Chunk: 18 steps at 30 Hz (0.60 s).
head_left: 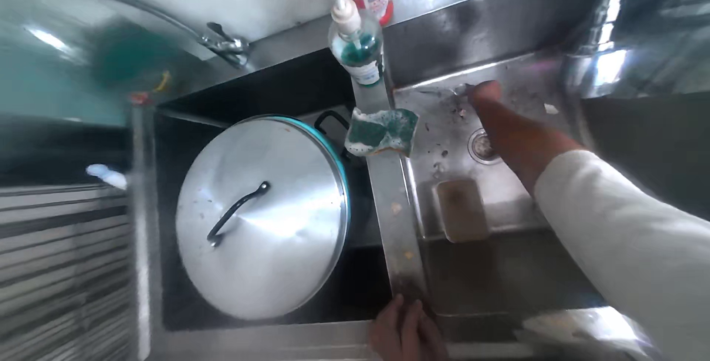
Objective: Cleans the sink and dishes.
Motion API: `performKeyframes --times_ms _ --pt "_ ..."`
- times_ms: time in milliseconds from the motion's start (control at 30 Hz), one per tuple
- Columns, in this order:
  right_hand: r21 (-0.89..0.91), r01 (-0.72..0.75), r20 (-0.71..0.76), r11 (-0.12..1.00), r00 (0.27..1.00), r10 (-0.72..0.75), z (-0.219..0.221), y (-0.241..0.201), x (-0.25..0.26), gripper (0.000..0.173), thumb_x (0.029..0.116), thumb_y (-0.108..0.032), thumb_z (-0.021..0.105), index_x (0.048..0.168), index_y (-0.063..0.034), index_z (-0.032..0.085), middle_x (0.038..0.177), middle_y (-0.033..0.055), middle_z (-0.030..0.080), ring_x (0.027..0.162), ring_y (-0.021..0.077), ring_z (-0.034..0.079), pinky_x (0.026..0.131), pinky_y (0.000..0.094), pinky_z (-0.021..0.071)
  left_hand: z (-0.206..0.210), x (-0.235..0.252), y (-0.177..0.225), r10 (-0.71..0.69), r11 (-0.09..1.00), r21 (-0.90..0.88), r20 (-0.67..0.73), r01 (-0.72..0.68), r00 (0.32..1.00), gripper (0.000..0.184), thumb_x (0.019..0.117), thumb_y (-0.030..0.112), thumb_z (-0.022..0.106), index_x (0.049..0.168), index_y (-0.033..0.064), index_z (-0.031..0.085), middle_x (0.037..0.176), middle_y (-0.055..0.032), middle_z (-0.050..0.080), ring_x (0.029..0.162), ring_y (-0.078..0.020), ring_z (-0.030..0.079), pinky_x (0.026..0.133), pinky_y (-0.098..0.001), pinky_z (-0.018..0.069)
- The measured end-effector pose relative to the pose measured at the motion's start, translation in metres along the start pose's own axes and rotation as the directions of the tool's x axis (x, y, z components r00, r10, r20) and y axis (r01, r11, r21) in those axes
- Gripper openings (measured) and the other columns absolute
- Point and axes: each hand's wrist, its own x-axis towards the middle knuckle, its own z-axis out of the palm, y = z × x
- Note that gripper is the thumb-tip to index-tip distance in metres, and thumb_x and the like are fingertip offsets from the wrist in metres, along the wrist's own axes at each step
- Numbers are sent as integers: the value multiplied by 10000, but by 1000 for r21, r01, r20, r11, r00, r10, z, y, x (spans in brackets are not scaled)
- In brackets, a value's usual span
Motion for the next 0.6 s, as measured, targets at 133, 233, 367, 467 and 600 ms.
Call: performKeyframes --times_ms 133,233,367,467,600 --pt "99 85 -48 992 996 -80 -36 49 -53 406 1030 -351 612 1195 4 719 1260 287 669 1215 462 624 1018 661 472 9 2 -6 117 992 -42 1 -116 993 160 996 309 547 990 210 673 1123 -29 648 1110 -161 582 1018 -342 424" --pt "46 210 28 977 977 -212 -79 94 -95 326 1016 -249 656 1154 39 724 1162 302 691 1119 471 651 979 674 478 16 37 16 213 973 -122 142 -196 967 201 948 231 587 1018 153 758 1137 -92 708 1061 -247 649 962 -421 490" --pt "-69 450 292 890 863 -413 -139 120 -144 244 1021 -151 657 1113 69 709 1057 267 702 991 380 671 937 579 510 48 115 77 149 985 -32 662 -170 735 472 1022 240 579 1464 76 571 1499 -176 542 1346 -380 536 1087 -566 425" --pt "-88 591 373 802 766 -524 -167 118 -164 209 999 -130 678 1051 67 723 973 233 708 904 334 675 894 550 532 83 149 110 20 983 63 894 -171 448 512 1086 373 460 1490 65 522 1576 -161 447 1470 -355 388 1170 -584 315" --pt "-138 685 405 715 698 -590 -192 107 -181 164 992 -99 681 1016 54 735 942 219 705 867 339 667 867 557 533 90 146 124 -22 997 47 938 -66 346 394 1079 345 478 1279 84 695 1430 -159 583 1390 -344 483 1139 -607 344"
